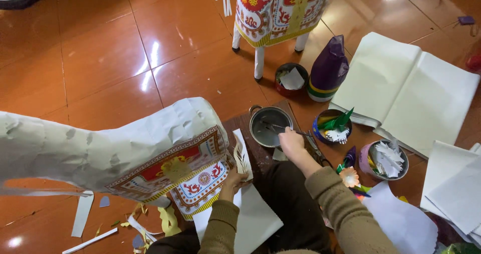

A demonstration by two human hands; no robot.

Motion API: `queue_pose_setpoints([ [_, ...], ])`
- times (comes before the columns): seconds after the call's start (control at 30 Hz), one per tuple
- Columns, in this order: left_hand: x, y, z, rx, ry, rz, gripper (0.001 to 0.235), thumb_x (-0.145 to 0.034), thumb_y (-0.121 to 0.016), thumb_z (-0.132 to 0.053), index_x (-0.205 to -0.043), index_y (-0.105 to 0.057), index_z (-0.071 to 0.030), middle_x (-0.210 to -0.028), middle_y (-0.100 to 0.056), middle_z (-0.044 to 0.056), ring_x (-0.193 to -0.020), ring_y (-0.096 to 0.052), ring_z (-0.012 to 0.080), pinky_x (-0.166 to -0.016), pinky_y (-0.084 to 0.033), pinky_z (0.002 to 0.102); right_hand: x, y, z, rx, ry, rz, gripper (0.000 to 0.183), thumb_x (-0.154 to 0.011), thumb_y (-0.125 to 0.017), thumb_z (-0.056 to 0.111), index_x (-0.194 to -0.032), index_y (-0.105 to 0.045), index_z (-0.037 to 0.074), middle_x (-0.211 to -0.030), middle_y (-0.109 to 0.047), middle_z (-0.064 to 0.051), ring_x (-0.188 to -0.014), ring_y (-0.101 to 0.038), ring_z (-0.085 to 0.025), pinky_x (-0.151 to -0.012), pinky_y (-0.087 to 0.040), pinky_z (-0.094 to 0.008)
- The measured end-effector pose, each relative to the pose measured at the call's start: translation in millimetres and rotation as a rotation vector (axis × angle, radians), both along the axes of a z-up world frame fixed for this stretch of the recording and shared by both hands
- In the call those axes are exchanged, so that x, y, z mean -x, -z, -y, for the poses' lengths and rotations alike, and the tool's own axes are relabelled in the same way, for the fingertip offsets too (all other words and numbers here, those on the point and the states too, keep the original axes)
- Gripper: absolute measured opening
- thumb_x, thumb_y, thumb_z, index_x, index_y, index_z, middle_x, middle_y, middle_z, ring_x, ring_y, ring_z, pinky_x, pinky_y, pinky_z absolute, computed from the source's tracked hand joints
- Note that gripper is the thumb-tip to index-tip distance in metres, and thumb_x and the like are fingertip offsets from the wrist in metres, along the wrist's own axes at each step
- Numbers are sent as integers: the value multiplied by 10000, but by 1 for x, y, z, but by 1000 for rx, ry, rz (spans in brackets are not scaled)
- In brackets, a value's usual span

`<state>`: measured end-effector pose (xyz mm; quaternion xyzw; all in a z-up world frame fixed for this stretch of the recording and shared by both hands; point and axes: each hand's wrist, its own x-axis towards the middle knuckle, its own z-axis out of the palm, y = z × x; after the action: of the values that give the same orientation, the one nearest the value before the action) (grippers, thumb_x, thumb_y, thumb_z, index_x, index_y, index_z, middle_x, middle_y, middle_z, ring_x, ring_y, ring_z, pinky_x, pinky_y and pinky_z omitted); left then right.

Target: Decorating a white paper horse structure by gluing on yellow paper fringe and printed decorative panels.

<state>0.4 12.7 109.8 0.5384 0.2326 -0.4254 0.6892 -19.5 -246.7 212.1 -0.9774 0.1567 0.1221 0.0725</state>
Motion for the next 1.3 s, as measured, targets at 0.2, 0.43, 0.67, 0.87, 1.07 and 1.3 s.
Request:
queue_pose_setpoints([
  [0.2, 0, 23, -1, 14, 90, 30, 999, -763, -731, 153, -1551, -187, -134, -1584, -121, 162, -1022, -580, 471, -800, -576, 646, 23, -49, -9, -258, 186, -52, 295, -925, -439, 219, -1021, -700, 120, -1032, -661, -183, -1011, -678, -396, -836, -558, -525],
  [0.43, 3, 31, 4, -9, 105, 50, 940, -764, -723, 124, -1535, -254, -134, -1521, -251, 156, -913, -625, 417, -754, -613, 580, 58, -15, -34, -546, 125, 60, 404, -836, -590, 130, -1236, -634, 90, -1128, -693, -215, -1069, -651, -405, -926, -522, -515],
  [0.67, 8, -1, 4, -38, -109, 1, 796, -952, -615, -292, -1522, -161, 27, -1590, -16, 262, -1415, -118, 539, -899, -444, 714, 73, 29, -47, -1024, 401, 218, 414, -895, -551, 169, -1288, -580, 40, -790, -756, -108, -569, -690, -201, -591, -541, -340],
  [0.87, 5, 41, 5, -229, -41, 95, 706, -945, -617, -390, -1476, -342, -15, -1556, -181, 252, -1379, -201, 546, -913, -444, 680, 71, 32, -53, -1387, 620, 207, 425, -959, -450, 95, -1332, -459, -108, -812, -680, -249, -336, -549, -223, -206, -394, -272],
  [1.07, 5, 35, 8, -345, 22, 200, 679, -930, -616, -352, -1446, -396, 29, -1505, -313, 301, -1378, -258, 524, -936, -420, 679, 73, 21, -63, -1515, 676, 178, 394, -962, -444, 95, -1307, -507, -82, -797, -652, -244, -377, -543, -190, -224, -366, -221],
  [1.3, 10, 29, 6, -346, -27, 285, 635, -921, -605, -315, -1387, -449, 86, -1418, -427, 337, -1357, -346, 495, -1035, -344, 634, 75, 44, -58, -1426, 570, 257, 383, -957, -504, 105, -1304, -531, -53, -753, -650, -211, -417, -573, -219, -237, -384, -246],
])
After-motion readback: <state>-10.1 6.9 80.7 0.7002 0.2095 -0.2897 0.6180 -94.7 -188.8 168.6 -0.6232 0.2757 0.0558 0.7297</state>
